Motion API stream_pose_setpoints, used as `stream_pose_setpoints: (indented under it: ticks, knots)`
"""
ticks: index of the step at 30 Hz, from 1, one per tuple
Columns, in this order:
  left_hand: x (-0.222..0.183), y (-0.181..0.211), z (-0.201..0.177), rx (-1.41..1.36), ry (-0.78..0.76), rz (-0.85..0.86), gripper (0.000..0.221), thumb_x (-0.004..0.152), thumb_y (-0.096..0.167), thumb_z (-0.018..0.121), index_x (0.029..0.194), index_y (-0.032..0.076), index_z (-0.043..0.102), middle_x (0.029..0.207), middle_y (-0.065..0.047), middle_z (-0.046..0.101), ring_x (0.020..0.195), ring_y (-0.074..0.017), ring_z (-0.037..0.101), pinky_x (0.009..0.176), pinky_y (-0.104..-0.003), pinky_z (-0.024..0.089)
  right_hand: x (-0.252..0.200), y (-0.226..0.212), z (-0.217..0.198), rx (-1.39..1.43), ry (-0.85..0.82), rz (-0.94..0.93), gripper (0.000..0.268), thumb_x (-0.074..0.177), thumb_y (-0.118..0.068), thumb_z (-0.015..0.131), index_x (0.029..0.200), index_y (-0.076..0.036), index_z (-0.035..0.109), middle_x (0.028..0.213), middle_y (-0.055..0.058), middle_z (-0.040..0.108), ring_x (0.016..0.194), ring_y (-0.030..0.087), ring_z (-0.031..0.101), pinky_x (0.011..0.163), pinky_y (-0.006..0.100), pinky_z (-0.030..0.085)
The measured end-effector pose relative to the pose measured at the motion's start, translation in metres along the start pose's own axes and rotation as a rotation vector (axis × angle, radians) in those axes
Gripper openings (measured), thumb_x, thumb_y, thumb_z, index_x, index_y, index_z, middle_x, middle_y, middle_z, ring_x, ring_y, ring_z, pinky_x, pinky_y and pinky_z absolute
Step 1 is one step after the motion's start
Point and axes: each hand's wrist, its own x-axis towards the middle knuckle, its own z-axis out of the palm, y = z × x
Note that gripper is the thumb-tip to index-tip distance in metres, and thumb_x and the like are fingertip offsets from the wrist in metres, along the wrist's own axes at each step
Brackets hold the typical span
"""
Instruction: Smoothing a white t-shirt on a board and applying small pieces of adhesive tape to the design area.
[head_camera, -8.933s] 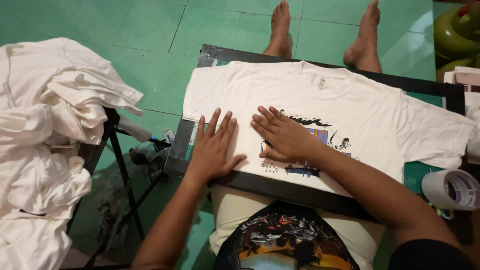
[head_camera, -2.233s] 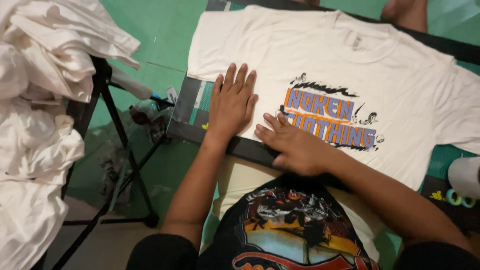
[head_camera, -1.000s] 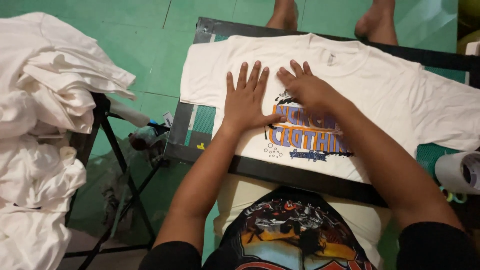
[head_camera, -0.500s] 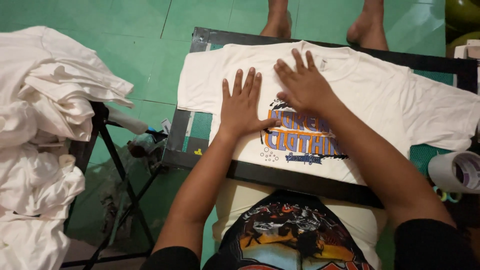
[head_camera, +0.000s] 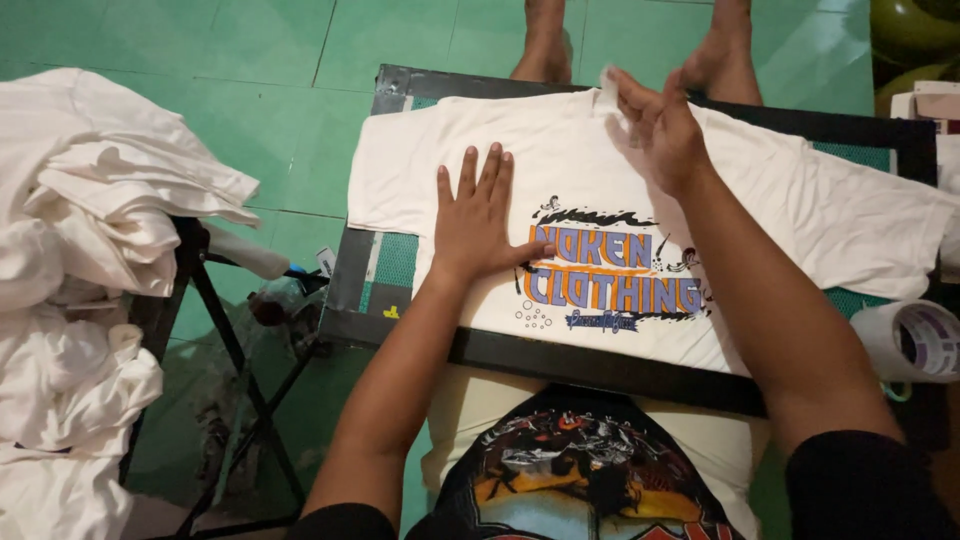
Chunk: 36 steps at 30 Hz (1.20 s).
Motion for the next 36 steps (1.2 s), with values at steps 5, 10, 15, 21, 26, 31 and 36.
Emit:
stream_pose_setpoints:
  ticks: [5,10,15,21,26,31,36]
  knots:
    - [0.003,-0.002,0.005,-0.033,0.002,-0.007,0.121,0.079,0.096,0.030,0.164,0.010,0.018,0.173,-0.011,0.012,0.159,-0.0334,0.003,0.124,-0.063,0.000,-0.051,-0.055,0.046,-1.015,-0.024,-0.028,0.069,0.107,-0.052,0.006,0.163,-0.021,0.034,0.166,0.018,0.026,0.151,0.042,0.018,0.123,0.056,0.019]
    - [0.020,-0.001,0.010,-0.030,0.004,-0.034,0.099,0.094,0.079,0.034,0.164,0.010,0.022,0.171,-0.013,0.018,0.158,-0.0370,0.010,0.121,-0.069,0.004,-0.067,-0.026,0.050,-1.707,-0.294,-0.286,0.089,0.106,-0.060,0.003,0.155,-0.001,0.047,0.154,0.025,0.051,0.148,0.054,0.031,0.120,0.064,0.024]
    - [0.049,0.019,0.001,-0.072,0.070,-0.029,0.071,0.105,0.055,0.030,0.161,0.011,0.030,0.166,-0.017,0.030,0.154,-0.0433,0.016,0.117,-0.074,0.003,-0.083,0.000,0.053,-1.763,-0.216,-0.438,0.089,0.102,-0.074,0.024,0.152,-0.006,0.053,0.156,0.015,0.052,0.155,0.037,0.030,0.128,0.049,0.015]
    - [0.064,0.028,0.015,-0.077,0.109,-0.074,0.068,0.107,0.054,0.029,0.164,0.017,0.027,0.171,-0.011,0.022,0.158,-0.0375,0.010,0.119,-0.072,-0.002,-0.081,-0.002,0.054,-1.760,-0.228,-0.414,0.090,0.101,-0.075,0.027,0.153,-0.005,0.050,0.156,0.017,0.050,0.155,0.035,0.029,0.130,0.046,0.010]
    - [0.063,0.028,0.015,-0.079,0.076,-0.096,0.069,0.106,0.056,0.027,0.165,0.020,0.022,0.173,-0.008,0.017,0.159,-0.0339,0.006,0.120,-0.069,-0.005,-0.061,0.006,0.028,-1.577,-0.290,0.094,0.059,0.106,-0.038,0.027,0.159,-0.017,0.039,0.164,0.021,0.032,0.154,0.042,0.020,0.125,0.052,0.016]
    - [0.063,0.030,0.016,-0.068,0.056,-0.102,0.070,0.106,0.057,0.026,0.166,0.022,0.021,0.173,-0.005,0.014,0.159,-0.0320,0.005,0.121,-0.068,-0.005,-0.069,-0.034,0.040,-0.247,0.099,0.067,0.092,0.099,-0.065,-0.002,0.151,-0.007,0.046,0.164,0.013,0.035,0.157,0.031,0.002,0.128,0.042,-0.008]
    - [0.068,0.025,0.028,-0.074,0.102,-0.096,0.071,0.105,0.059,0.027,0.165,0.023,0.022,0.173,-0.005,0.015,0.159,-0.0327,0.006,0.120,-0.069,-0.005,-0.077,0.001,-0.019,-0.970,0.006,-0.303,0.059,0.114,-0.041,0.024,0.160,-0.010,0.041,0.139,0.032,0.054,0.155,0.036,0.017,0.129,0.043,0.000]
